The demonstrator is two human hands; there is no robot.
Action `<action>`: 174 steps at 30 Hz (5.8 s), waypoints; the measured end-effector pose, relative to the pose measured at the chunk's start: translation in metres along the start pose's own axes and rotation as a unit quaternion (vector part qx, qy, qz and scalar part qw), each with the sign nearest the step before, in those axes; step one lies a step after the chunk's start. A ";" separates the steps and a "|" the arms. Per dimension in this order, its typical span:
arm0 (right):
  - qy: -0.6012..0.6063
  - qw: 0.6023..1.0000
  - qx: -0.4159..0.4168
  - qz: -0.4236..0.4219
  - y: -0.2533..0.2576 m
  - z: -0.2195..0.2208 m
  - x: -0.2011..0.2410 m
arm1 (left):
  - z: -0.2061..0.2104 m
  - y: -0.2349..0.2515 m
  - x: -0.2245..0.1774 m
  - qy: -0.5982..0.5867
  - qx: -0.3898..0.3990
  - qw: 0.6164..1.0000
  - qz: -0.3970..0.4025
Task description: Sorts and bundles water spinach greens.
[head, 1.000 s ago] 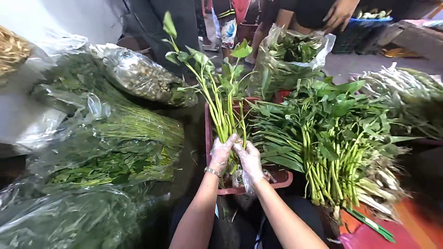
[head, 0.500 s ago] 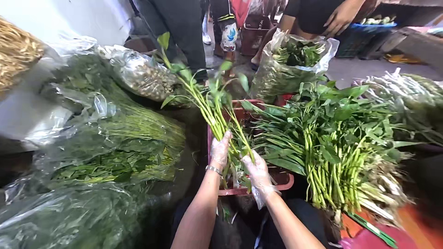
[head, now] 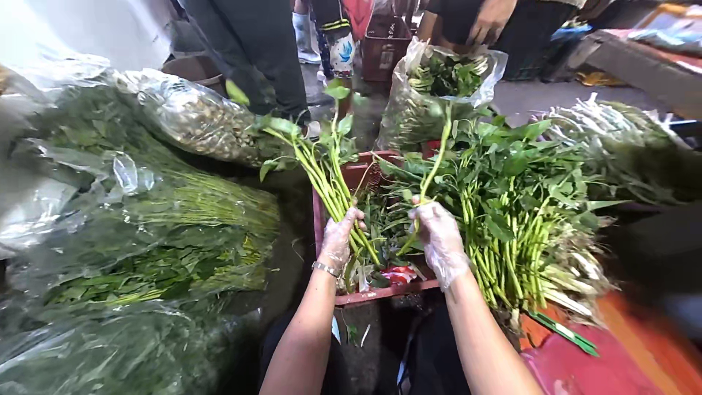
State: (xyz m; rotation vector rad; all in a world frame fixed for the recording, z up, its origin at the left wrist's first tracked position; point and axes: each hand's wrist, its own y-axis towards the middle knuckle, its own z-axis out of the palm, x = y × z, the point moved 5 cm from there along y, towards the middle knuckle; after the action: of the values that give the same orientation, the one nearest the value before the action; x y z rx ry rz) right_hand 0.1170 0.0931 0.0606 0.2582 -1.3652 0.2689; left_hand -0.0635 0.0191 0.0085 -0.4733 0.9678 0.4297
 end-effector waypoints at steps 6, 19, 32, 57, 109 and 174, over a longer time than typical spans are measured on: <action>-0.135 0.980 0.142 0.027 -0.004 0.057 0.000 | 0.004 -0.009 0.009 0.072 0.005 0.997 0.014; -0.470 0.780 0.243 -0.333 -0.017 0.085 -0.005 | -0.014 0.002 0.002 0.030 -0.077 0.996 0.020; -0.575 0.763 0.270 -0.117 -0.023 0.012 -0.014 | -0.039 0.010 -0.018 0.001 -0.119 0.992 0.031; -0.531 0.806 0.233 -0.116 -0.009 0.032 0.002 | -0.038 0.008 -0.014 0.089 -0.113 0.987 0.077; -0.300 0.938 0.172 -0.017 0.021 0.076 -0.004 | 0.015 -0.018 -0.019 0.494 -0.066 0.867 0.009; -0.353 0.918 -0.143 0.113 -0.003 -0.222 0.012 | -0.010 0.000 0.008 0.114 -0.028 0.984 0.133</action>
State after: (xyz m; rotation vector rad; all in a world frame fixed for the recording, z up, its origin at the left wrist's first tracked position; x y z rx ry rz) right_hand 0.3256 0.1654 0.0306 -0.0667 -2.1344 0.1647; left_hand -0.0666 0.0148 -0.0034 -0.4521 1.2504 0.6553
